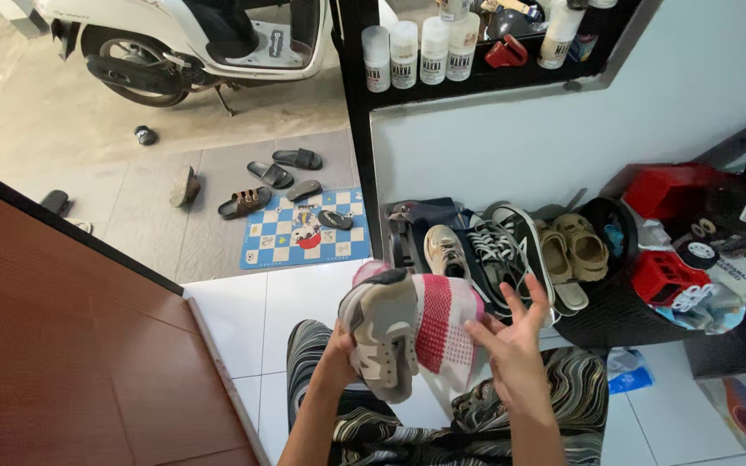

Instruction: The person wipes a white sneaker with a pink cloth, then removes the laces, threads them back through the eyelets, and continues wiping the shoe. The person sits on the floor during the task.

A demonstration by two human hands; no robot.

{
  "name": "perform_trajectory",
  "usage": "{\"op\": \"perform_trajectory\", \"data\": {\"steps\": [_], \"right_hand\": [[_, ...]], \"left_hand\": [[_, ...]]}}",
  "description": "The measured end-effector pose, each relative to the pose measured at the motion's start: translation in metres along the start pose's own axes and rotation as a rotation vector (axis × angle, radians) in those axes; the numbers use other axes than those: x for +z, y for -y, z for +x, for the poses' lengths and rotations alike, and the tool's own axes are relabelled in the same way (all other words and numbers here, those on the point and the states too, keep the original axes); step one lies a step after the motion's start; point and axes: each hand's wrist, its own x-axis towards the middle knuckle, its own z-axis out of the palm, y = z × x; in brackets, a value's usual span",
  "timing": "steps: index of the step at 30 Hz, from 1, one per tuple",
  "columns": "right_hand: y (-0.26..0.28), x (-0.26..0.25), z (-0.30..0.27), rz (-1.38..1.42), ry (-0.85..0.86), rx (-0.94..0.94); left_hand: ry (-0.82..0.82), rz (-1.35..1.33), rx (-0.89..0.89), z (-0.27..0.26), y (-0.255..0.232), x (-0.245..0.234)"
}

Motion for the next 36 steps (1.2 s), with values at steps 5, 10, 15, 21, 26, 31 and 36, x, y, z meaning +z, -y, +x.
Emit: {"op": "perform_trajectory", "data": {"steps": [5, 10, 15, 21, 26, 31, 36], "right_hand": [[0.002, 0.008, -0.01, -0.329, 0.2, -0.046], [0.001, 0.004, -0.011, -0.847, 0.114, -0.24], [0.0, -0.012, -0.009, -0.921, 0.048, -0.388], [0.006, -0.018, -0.003, -0.379, -0.171, -0.423], [0.012, -0.003, 0.0, -0.099, -0.195, -0.521], [0.021, 0.047, 0.013, -0.567, -0.064, -0.914], [0.0, 0.109, -0.004, -1.025, 0.249, -0.786]], "left_hand": [[0.015, 0.161, 0.039, -0.006, -0.011, 0.01], [0.07, 0.389, 0.061, -0.01, -0.026, 0.021], [0.088, 0.49, 0.102, -0.015, -0.033, 0.026], [-0.162, 0.3, -0.096, -0.01, -0.014, 0.019], [-0.325, 0.367, -0.193, -0.002, 0.0, 0.032], [-0.334, 0.406, -0.162, 0.01, 0.008, 0.057], [-0.335, 0.389, -0.041, 0.015, 0.005, 0.072]]}}
